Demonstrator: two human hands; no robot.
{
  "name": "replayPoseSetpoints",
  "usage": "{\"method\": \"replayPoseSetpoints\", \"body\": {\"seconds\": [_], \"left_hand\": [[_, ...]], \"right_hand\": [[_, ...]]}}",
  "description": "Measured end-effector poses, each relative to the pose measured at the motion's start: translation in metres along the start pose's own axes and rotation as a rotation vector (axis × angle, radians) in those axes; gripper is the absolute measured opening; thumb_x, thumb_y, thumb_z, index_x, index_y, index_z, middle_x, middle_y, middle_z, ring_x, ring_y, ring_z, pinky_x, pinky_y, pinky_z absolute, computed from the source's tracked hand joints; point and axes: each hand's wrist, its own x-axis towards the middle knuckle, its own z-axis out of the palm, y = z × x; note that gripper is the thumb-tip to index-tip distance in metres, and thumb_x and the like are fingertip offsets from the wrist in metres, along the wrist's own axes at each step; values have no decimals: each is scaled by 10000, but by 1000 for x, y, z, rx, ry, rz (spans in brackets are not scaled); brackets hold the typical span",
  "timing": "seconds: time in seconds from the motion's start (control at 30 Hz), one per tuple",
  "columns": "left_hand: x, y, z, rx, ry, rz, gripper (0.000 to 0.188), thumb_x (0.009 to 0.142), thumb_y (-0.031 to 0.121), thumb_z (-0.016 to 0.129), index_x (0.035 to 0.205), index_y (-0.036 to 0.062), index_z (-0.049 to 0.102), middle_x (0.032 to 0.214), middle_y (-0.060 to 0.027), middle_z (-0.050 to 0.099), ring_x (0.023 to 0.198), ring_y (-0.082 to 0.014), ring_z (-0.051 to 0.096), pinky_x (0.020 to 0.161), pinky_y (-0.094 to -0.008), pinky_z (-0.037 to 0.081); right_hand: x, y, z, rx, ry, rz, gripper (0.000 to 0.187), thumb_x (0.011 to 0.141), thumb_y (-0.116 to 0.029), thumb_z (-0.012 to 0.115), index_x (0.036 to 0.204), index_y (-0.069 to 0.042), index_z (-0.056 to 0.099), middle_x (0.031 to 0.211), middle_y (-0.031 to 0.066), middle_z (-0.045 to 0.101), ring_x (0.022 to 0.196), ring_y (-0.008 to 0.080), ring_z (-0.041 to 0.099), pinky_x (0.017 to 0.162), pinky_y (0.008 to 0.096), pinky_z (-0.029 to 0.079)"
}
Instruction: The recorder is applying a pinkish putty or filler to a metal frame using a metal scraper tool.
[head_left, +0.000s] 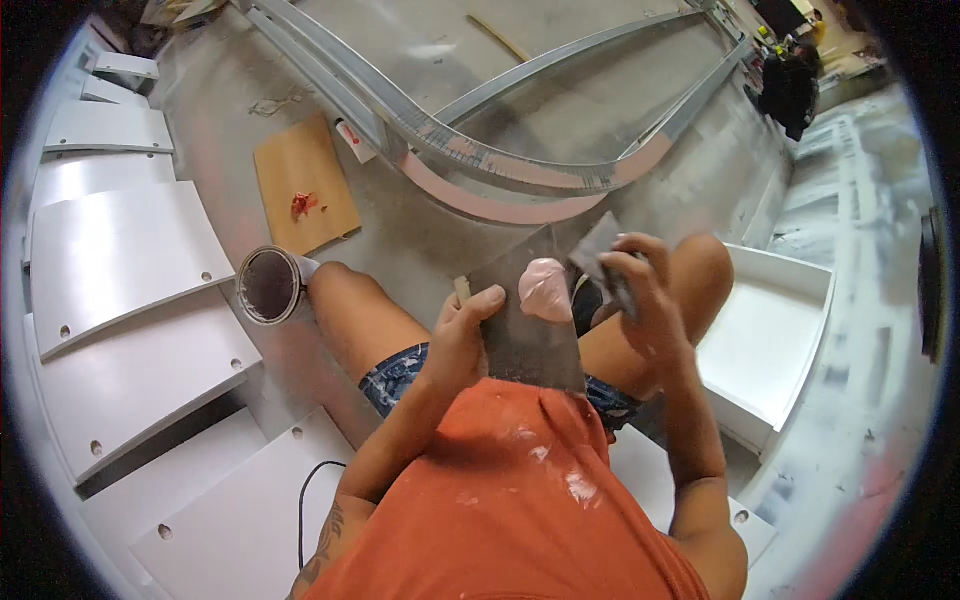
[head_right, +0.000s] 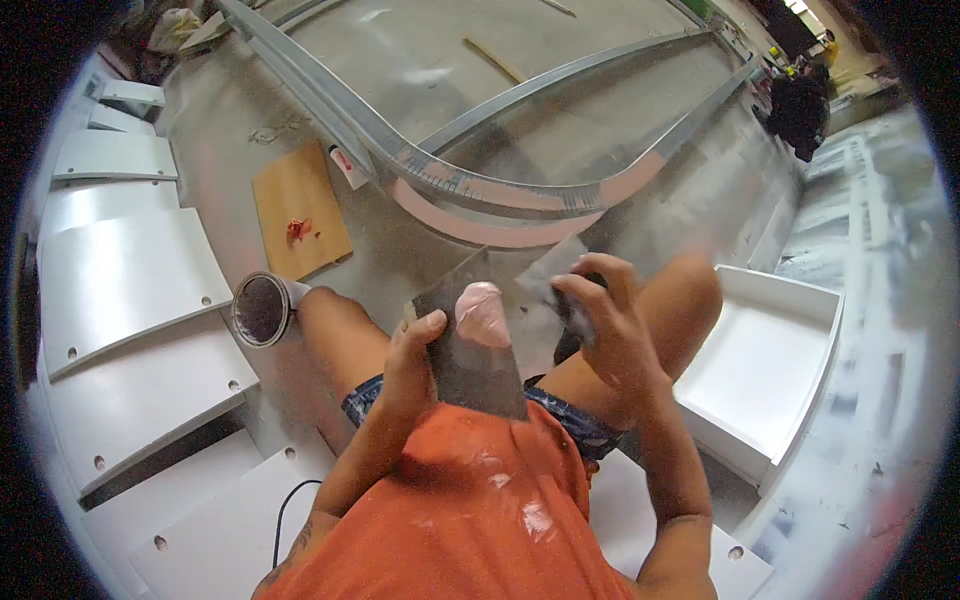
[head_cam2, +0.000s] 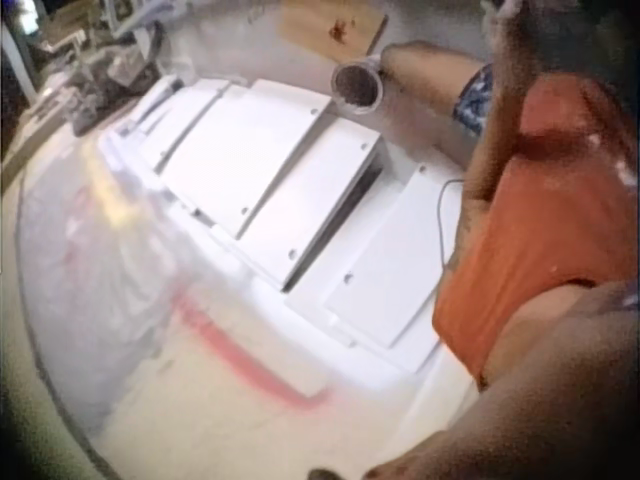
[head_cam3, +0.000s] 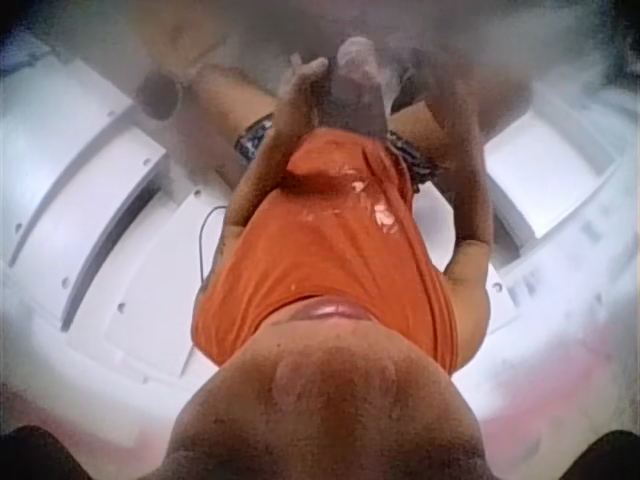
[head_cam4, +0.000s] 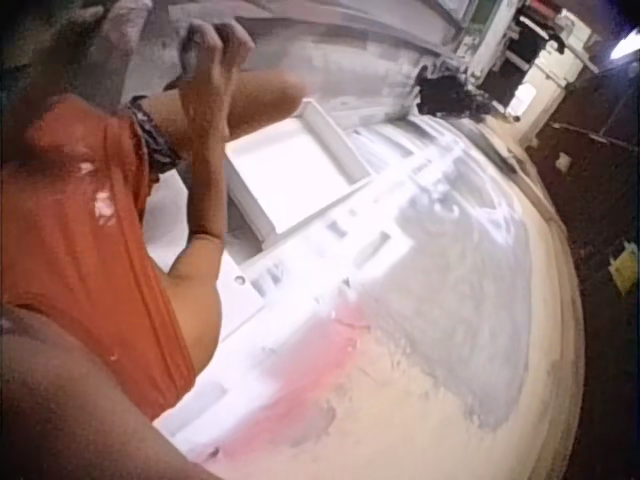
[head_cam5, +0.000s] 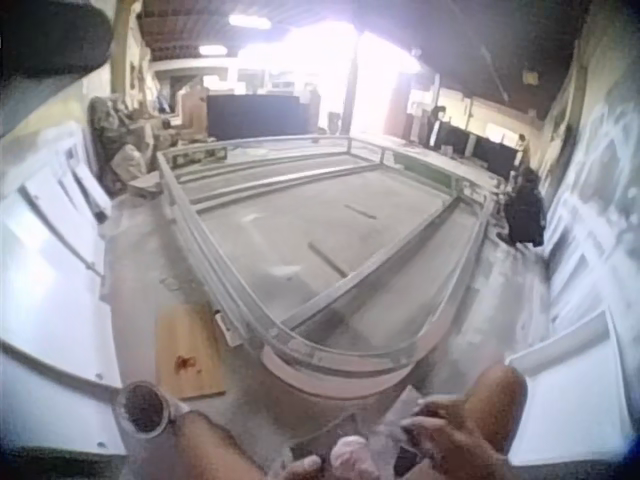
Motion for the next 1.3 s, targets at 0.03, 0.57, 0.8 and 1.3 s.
{"method": "replayPoseSetpoints", "body": {"seconds": [0.03,0.57,0.8,1.3], "left_hand": [[0,5,2,-3,3,5,318,932,190,550,1160,-31,568,1055,-121,659,942,-206,656,851,-337,533],[-15,37,15,577,-23,234,305,1005,209,470,1174,-27,564,991,-27,621,881,-95,560,790,-252,467],[-14,42,12,784,-70,366,342,1010,196,432,1209,-55,554,892,-42,631,815,-92,524,743,-251,452],[-15,55,23,-146,22,-52,351,973,194,477,1244,-20,535,1113,-147,643,988,-224,627,889,-350,496]], "right_hand": [[4,-12,-15,10,50,-62,548,669,55,675,1176,-117,554,1181,123,471,1144,317,490,967,440,441],[58,-78,-61,-493,-288,-558,290,764,-264,585,1024,-134,574,1082,75,528,1101,256,517,1003,404,413],[60,-73,-50,-465,-317,-531,296,753,-248,591,1023,-128,564,1082,76,507,1121,259,498,998,404,400],[42,-100,-33,68,-3,-374,494,642,-120,704,1122,-129,585,1146,103,533,1134,292,508,962,466,426]]}}
